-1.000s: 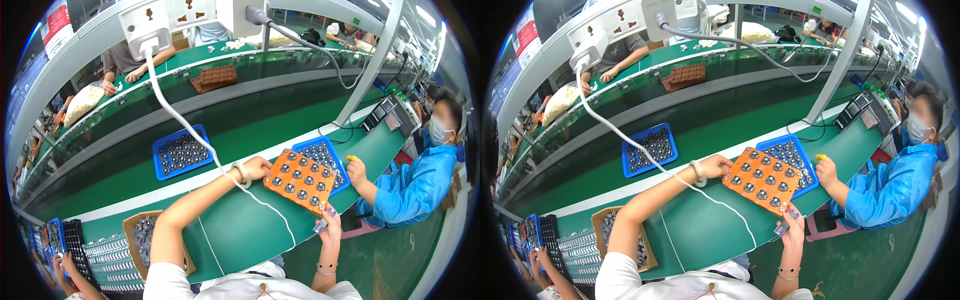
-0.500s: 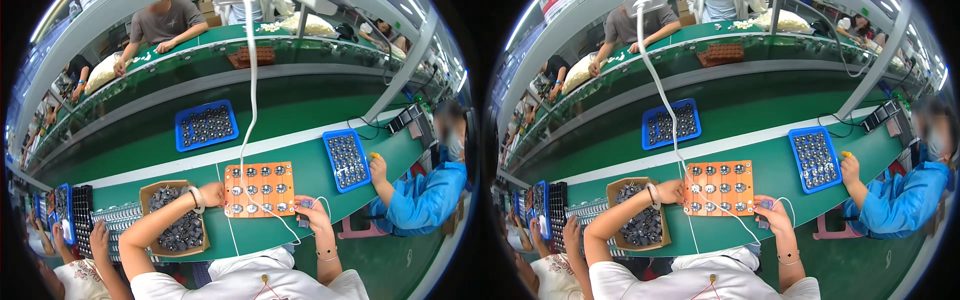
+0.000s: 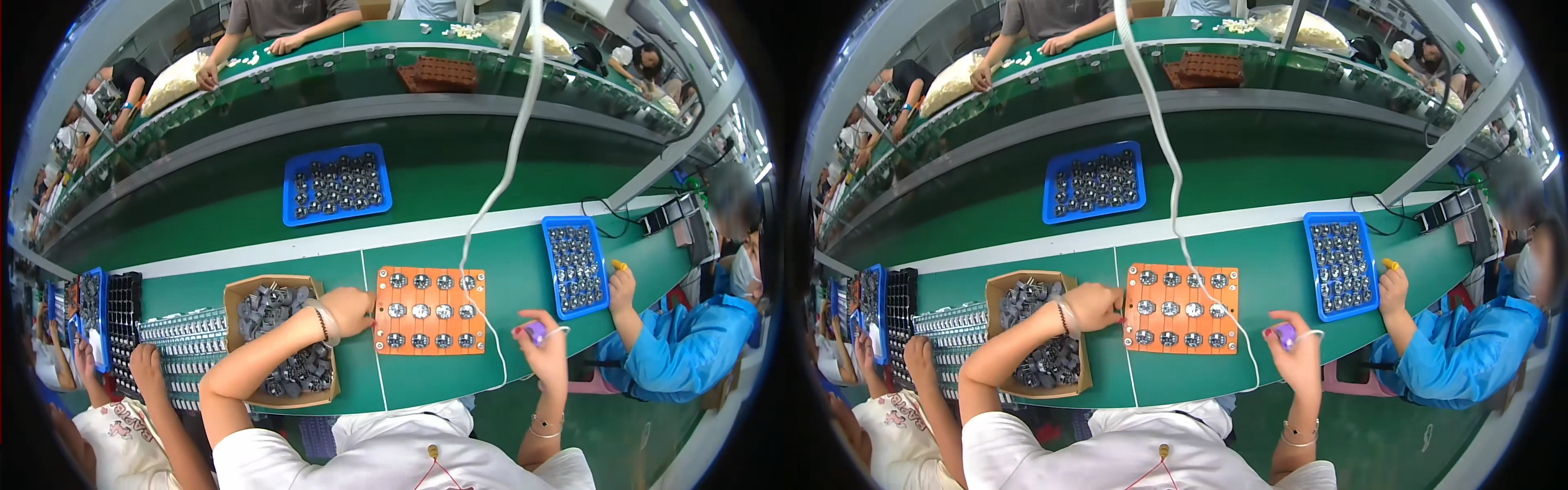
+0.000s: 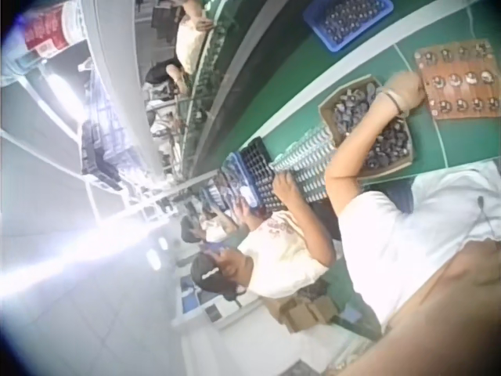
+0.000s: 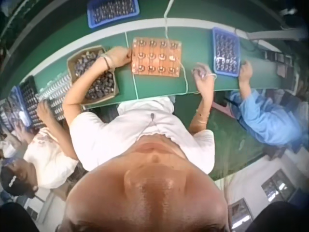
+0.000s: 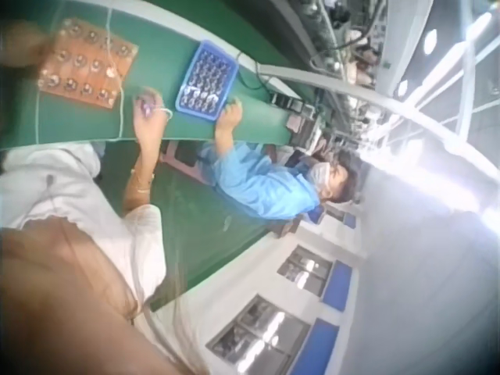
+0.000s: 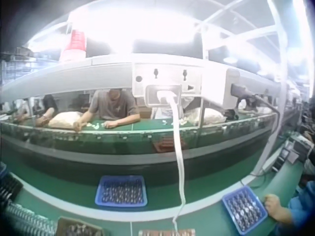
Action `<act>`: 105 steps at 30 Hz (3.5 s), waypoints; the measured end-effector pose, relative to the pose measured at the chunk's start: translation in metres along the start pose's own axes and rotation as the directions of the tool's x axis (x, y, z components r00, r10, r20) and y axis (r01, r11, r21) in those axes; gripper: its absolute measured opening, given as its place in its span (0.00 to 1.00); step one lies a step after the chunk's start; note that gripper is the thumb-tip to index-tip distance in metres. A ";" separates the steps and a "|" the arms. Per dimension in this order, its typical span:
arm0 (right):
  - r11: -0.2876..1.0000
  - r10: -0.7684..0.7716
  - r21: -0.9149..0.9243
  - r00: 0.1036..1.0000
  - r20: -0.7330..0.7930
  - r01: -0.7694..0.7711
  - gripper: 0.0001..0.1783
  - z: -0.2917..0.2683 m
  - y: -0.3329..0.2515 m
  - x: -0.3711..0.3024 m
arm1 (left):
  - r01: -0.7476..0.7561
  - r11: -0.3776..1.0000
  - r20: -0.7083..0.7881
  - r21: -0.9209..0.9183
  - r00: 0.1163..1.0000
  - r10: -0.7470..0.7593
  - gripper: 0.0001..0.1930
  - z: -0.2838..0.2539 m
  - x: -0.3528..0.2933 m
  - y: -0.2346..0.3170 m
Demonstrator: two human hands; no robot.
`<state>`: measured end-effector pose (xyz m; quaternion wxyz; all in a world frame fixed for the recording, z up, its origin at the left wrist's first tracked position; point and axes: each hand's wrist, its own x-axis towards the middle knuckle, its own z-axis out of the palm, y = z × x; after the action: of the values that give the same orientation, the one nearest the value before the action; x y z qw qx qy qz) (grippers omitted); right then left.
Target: Assembling small electronic components onto a housing using an electric screwdriver on a factory production line.
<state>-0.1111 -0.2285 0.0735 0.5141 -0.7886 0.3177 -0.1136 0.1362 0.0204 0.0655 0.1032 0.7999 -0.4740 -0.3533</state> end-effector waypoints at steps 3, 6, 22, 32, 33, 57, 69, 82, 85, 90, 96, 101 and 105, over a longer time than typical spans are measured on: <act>0.900 -0.342 0.384 0.881 0.327 0.208 0.15 -0.013 -0.028 -0.020 | -0.074 0.997 -0.275 -0.021 0.959 0.066 0.14 -0.001 0.001 -0.002; 0.832 -0.414 0.550 0.577 0.704 -0.075 0.22 0.023 -0.064 -0.024 | -0.268 0.962 -0.473 -0.044 0.854 0.216 0.18 0.007 0.011 -0.003; 0.846 -0.220 0.521 0.965 0.145 0.114 0.25 0.076 -0.026 0.061 | -0.296 0.955 -0.564 0.000 0.789 0.244 0.11 0.017 0.035 -0.002; 0.823 -0.228 0.558 0.962 0.151 0.107 0.31 0.071 -0.008 0.054 | -0.217 0.968 -0.540 0.125 0.803 0.250 0.10 0.047 0.016 0.014; 0.823 -0.244 0.559 0.951 0.192 0.098 0.31 0.072 -0.007 0.052 | -0.220 0.950 -0.580 0.219 0.754 0.309 0.11 0.052 0.016 0.015; 0.800 -0.380 0.556 0.908 0.179 0.225 0.31 0.103 -0.011 0.037 | -0.322 0.946 -0.669 -0.025 0.709 0.224 0.17 0.033 -0.001 0.044; 0.801 -0.377 0.519 0.925 0.051 0.297 0.31 0.083 0.001 0.040 | -0.158 0.961 -0.719 0.227 0.638 0.275 0.14 0.047 0.030 0.043; 0.826 -0.481 0.408 0.863 0.153 0.388 0.27 0.077 -0.003 0.041 | -0.356 0.925 -0.638 -0.131 0.745 0.196 0.25 0.044 0.036 0.067; 0.811 -0.441 0.492 0.884 0.157 0.317 0.28 0.080 -0.001 0.039 | -0.399 0.915 -0.693 -0.063 0.677 0.247 0.27 0.047 0.037 0.068; 0.822 -0.449 0.457 0.880 0.154 0.339 0.28 0.079 0.001 0.037 | -0.422 0.905 -0.690 -0.054 0.671 0.272 0.28 0.037 0.032 0.069; 0.843 -0.277 0.444 0.952 -0.130 0.306 0.31 0.069 0.013 0.044 | -0.209 0.978 -0.593 0.011 0.786 0.175 0.25 0.047 0.048 0.053; 0.848 -0.286 0.431 0.951 -0.116 0.307 0.30 0.054 0.008 0.047 | -0.241 0.962 -0.632 0.128 0.728 0.266 0.24 0.042 0.058 0.064; 0.849 -0.319 0.423 0.945 -0.068 0.317 0.29 0.058 0.010 0.047 | -0.216 0.934 -0.658 0.285 0.664 0.355 0.16 0.054 0.078 0.066</act>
<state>-0.0491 -0.2174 0.0313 0.6495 -0.6981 0.1488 -0.2620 0.0787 -0.0700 0.0227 0.2552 0.7945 -0.5494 0.0416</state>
